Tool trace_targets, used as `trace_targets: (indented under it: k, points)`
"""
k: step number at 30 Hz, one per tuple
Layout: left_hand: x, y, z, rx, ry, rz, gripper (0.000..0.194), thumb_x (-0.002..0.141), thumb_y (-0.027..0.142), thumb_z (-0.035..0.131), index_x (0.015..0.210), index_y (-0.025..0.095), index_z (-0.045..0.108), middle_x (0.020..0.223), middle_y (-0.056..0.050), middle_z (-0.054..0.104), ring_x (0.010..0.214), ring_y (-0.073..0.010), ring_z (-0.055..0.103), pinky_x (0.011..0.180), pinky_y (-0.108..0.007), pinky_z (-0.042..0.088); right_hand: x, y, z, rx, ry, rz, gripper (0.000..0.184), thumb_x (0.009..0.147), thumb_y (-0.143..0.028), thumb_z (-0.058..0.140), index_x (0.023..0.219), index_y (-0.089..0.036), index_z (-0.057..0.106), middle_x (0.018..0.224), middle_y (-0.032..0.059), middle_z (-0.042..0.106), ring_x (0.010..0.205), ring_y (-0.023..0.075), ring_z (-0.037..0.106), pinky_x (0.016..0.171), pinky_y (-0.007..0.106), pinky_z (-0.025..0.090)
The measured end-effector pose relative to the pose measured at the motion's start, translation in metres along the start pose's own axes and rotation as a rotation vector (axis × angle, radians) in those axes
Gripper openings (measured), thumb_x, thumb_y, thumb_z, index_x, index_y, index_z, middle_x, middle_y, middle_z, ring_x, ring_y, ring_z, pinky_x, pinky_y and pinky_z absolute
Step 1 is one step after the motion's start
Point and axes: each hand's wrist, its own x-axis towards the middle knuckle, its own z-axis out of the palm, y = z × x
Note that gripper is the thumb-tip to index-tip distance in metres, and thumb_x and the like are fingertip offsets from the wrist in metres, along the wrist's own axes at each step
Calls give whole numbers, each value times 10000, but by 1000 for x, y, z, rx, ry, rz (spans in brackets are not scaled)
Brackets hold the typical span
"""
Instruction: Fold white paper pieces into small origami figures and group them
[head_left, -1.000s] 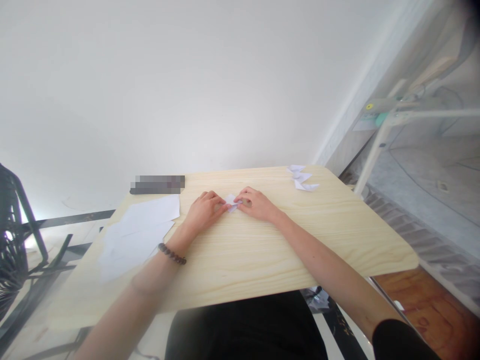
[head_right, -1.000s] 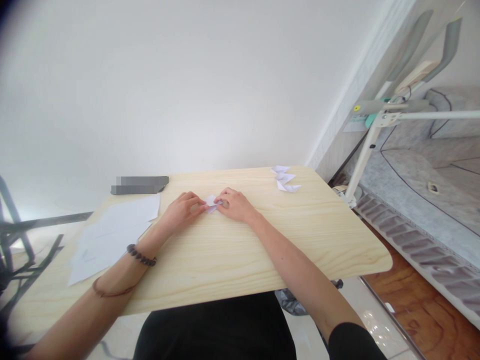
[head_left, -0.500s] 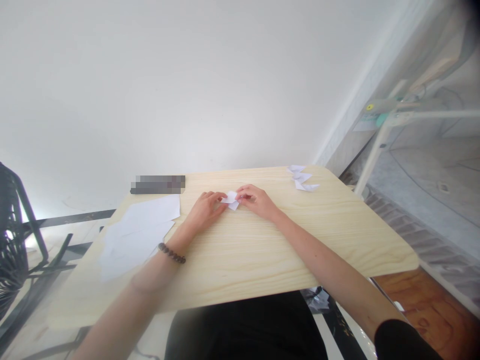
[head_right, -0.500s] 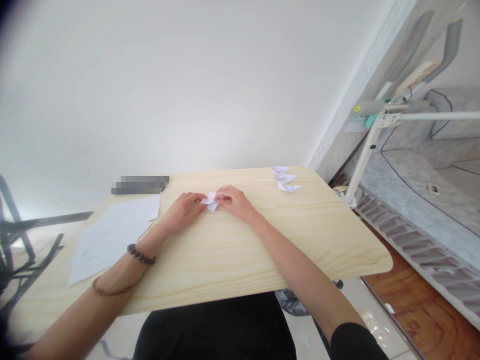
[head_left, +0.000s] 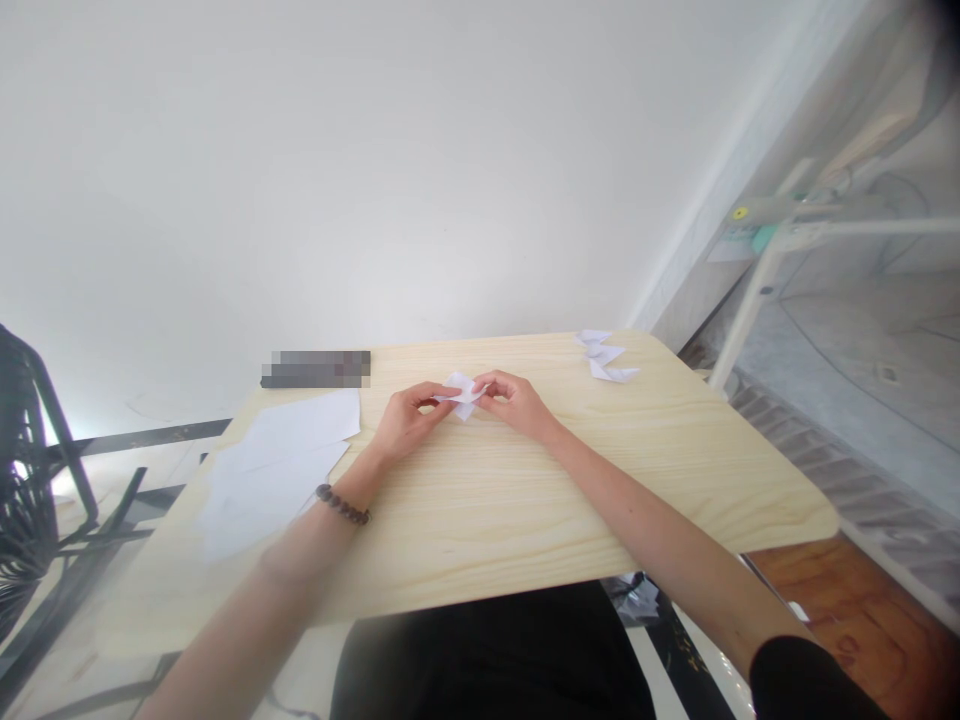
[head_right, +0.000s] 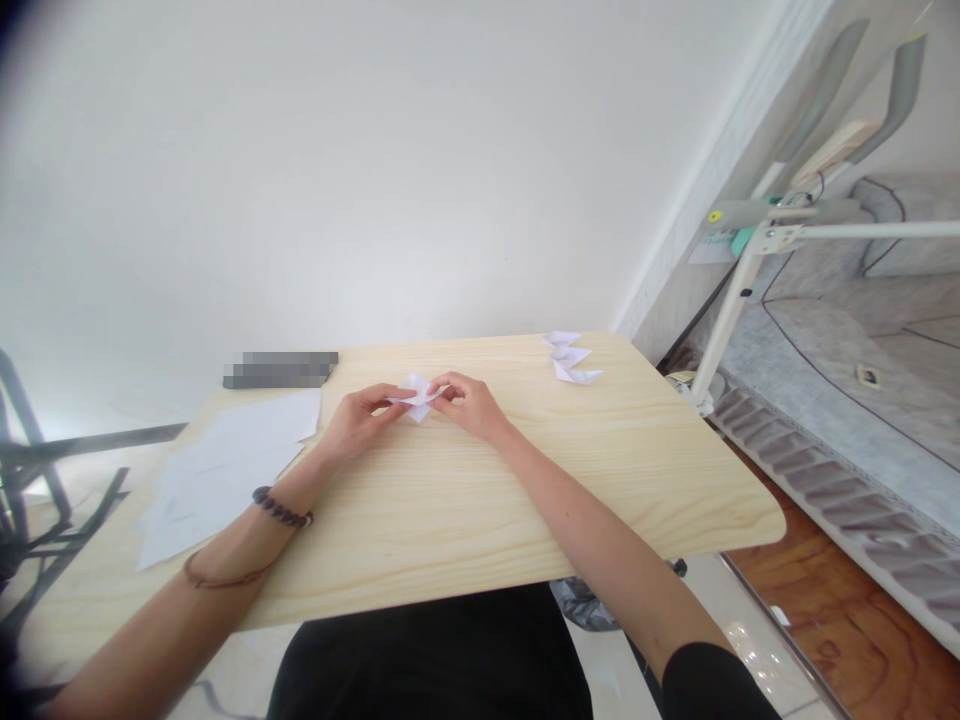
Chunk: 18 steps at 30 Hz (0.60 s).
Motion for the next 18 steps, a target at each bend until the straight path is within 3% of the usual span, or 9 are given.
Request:
trace_targets:
  k: [3,14,18]
  points:
    - [1,-1,-1,-37,-3,-2,315,739,389,541,924,152,635,959,-75,633,876,-185,572,796,-300,443,0,1,0,3,-4,35,192,695,-268,571,857,-165,572,852,23,600,688,99,562,681,239,439]
    - [0,-3,0,-169,12,-34,357,683,366,612,955,134,607,971,-81,630,878,-196,583,808,-322,444,1,4,0,84,30,25,153,679,-243,581,802,-165,629,842,33,631,762,124,590,726,264,459]
    - [0,-2,0,-165,6,-40,311,672,374,619,866,131,631,919,-76,641,847,-196,587,784,-315,445,1,4,0,161,23,72,182,666,-270,607,810,-166,647,834,40,642,772,139,604,736,283,472]
